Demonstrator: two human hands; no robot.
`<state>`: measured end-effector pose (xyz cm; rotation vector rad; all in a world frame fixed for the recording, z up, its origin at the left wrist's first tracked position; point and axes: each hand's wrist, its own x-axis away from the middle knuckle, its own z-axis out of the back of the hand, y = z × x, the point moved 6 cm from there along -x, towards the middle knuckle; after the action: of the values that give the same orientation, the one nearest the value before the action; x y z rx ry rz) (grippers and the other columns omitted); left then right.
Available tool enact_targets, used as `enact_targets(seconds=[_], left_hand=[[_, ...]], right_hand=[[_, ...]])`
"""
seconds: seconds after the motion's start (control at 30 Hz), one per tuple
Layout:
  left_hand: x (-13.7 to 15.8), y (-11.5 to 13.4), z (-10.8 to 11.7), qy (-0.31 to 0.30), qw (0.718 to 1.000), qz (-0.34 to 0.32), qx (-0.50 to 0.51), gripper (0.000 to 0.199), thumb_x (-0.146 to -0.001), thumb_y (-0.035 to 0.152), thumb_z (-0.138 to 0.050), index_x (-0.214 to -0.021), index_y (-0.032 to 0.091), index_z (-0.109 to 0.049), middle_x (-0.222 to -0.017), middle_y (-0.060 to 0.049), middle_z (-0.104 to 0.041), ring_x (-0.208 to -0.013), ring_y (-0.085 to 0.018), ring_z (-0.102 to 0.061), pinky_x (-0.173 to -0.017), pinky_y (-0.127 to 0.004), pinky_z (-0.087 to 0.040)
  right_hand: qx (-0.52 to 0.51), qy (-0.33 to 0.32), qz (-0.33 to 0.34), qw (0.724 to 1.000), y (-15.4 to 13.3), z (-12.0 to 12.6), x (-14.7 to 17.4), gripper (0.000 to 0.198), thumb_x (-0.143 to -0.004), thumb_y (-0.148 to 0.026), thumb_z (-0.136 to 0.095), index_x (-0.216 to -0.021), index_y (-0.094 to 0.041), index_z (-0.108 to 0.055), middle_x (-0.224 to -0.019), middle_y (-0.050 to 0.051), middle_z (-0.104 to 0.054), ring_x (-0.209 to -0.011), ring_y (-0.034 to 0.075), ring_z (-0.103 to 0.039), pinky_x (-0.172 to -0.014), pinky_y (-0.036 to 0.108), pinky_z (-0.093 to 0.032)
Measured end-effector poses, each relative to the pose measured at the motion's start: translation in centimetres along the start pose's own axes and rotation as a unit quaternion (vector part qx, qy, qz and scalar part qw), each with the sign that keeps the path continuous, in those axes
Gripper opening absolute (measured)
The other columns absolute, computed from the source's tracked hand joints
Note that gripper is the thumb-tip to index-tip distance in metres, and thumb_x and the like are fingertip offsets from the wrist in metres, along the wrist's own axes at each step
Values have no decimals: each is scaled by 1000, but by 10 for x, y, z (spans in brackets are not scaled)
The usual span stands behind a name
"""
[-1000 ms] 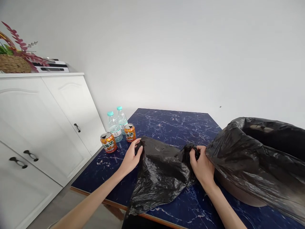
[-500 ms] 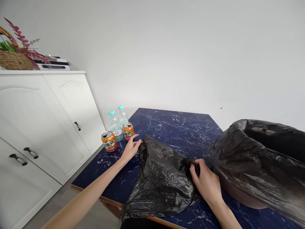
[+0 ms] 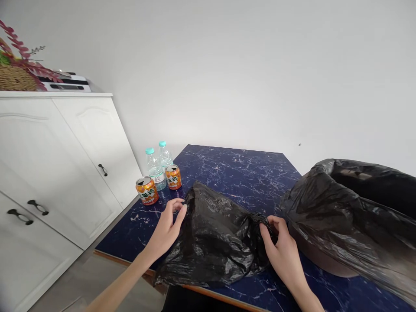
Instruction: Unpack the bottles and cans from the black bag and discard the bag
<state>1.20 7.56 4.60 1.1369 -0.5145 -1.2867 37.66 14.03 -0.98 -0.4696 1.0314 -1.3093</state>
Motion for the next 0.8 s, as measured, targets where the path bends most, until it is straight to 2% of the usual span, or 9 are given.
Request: enact_targets(seconds=[0.13, 0.2, 0.27, 0.37, 0.5, 0.63, 0.7, 0.77, 0.8], left_hand=[[43, 10, 5, -137, 985, 99, 41, 47, -107, 53, -54, -147, 31, -46, -103, -5, -73, -107, -30, -68, -97, -39, -46], [59, 18, 3, -196, 973, 111, 46, 60, -106, 54, -57, -157, 34, -32, -103, -4, -71, -104, -28, -68, -88, -35, -47], [71, 26, 1, -223, 969, 102, 39, 68, -104, 54, -61, -159, 37, -24, -100, -2, -68, -101, -26, -67, -84, -32, -46], [83, 35, 4, -202, 975, 85, 36, 62, -104, 54, -60, -155, 38, -28, -93, 0, -62, -92, -23, -64, -78, -29, -47], [90, 34, 26, -114, 987, 95, 64, 52, -103, 57, -58, -147, 36, -40, -85, 3, -49, -70, -17, -54, -62, -25, -47], [102, 24, 54, -76, 988, 133, 16, 54, -103, 58, -58, -149, 36, -43, -83, 5, -49, -59, -13, -48, -51, -21, -46], [106, 27, 64, -85, 989, 107, -59, 54, -103, 54, -61, -151, 37, -43, -92, 2, -59, -67, -14, -59, -57, -21, -52], [105, 37, 72, -81, 987, 47, -131, 53, -103, 50, -62, -152, 37, -45, -119, -6, -67, -91, -20, -71, -59, -21, -56], [102, 45, 73, -78, 985, 8, -156, 50, -105, 48, -60, -152, 38, -47, -137, -9, -64, -106, -23, -73, -61, -21, -58]], right_hand=[[-75, 11, -26, 997, -20, 14, 25, 64, -87, -70, -70, -134, -29, -58, -130, 13, -70, -124, 36, -67, -86, 41, -61], [-99, 3, -24, 995, -27, 19, 36, 74, -83, -69, -75, -144, -31, -55, -134, 13, -68, -126, 36, -66, -88, 42, -62], [-103, -3, -27, 994, -28, 24, 45, 78, -83, -68, -77, -149, -33, -53, -138, 12, -67, -127, 36, -66, -88, 43, -63], [-63, 4, -44, 997, -18, 34, 55, 77, -84, -70, -73, -149, -34, -56, -143, 12, -66, -127, 38, -66, -84, 44, -64], [39, 33, -36, 998, -2, 56, 64, 70, -87, -72, -65, -145, -33, -61, -136, 13, -71, -121, 41, -70, -73, 44, -65], [125, -60, -24, 990, 9, 69, 72, 63, -97, -62, -58, -151, -29, -55, -135, 12, -73, -118, 36, -75, -72, 39, -67], [145, -102, -8, 984, 1, 75, 78, 65, -100, -61, -57, -156, -29, -50, -136, 11, -73, -115, 33, -77, -73, 37, -69], [166, -94, 17, 981, -22, 85, 85, 69, -99, -65, -57, -158, -31, -48, -140, 11, -72, -113, 33, -78, -69, 37, -70], [178, -77, 30, 981, -38, 90, 88, 69, -99, -67, -57, -159, -33, -48, -143, 10, -70, -114, 34, -78, -66, 36, -69]])
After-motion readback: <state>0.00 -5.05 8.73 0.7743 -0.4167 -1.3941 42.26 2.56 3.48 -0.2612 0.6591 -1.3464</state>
